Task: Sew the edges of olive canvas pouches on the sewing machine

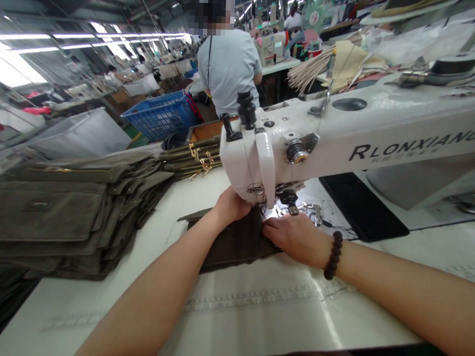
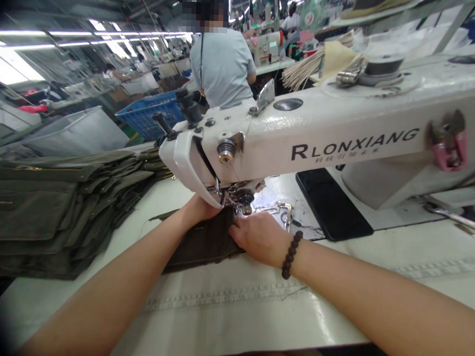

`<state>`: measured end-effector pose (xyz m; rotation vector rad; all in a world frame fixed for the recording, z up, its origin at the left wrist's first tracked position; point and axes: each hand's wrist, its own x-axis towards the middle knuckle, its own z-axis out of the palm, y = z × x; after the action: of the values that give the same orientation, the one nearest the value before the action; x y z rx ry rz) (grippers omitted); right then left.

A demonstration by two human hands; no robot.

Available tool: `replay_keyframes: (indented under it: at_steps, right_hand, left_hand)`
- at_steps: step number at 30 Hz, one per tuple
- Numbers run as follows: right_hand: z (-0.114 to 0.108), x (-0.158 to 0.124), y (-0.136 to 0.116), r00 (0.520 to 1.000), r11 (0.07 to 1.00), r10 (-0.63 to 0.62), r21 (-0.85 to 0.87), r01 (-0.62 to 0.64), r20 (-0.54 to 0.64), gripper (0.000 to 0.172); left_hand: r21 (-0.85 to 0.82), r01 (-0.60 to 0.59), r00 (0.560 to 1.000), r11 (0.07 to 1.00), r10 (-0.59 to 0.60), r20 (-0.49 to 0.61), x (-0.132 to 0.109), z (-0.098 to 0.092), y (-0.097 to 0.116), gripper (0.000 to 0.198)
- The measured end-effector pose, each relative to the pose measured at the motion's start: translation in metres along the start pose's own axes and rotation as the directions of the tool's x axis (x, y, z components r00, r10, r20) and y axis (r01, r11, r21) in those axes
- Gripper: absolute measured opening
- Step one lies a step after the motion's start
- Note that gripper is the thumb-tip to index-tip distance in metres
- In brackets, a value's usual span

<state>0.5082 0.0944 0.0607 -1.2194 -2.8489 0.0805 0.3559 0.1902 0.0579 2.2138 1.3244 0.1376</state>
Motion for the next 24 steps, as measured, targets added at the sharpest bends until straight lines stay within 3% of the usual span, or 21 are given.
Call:
replay_keyframes:
  at_steps: [7,16,24]
  right_hand:
    - [0.001,-0.009,-0.002,0.998,1.0,0.016,0.025,-0.017,0.058,0.016]
    - [0.007,-0.014,0.001,1.0,1.0,-0.013,0.007,0.013,0.008,0.015]
    - [0.007,-0.014,0.001,0.996,0.996,-0.084,0.004,0.084,-0.014,0.016]
  left_hand:
    - [0.188,-0.227,0.971,0.956,0.237,-0.032,-0.007,-0.001,0.007,0.029]
    - [0.297,-0.239,0.946,0.924,0.291,-0.143,-0.015,0.006,0.002,0.028]
    - [0.315,-0.303,0.927,0.899,0.355,-0.119,-0.015,0.003,-0.001,0.025]
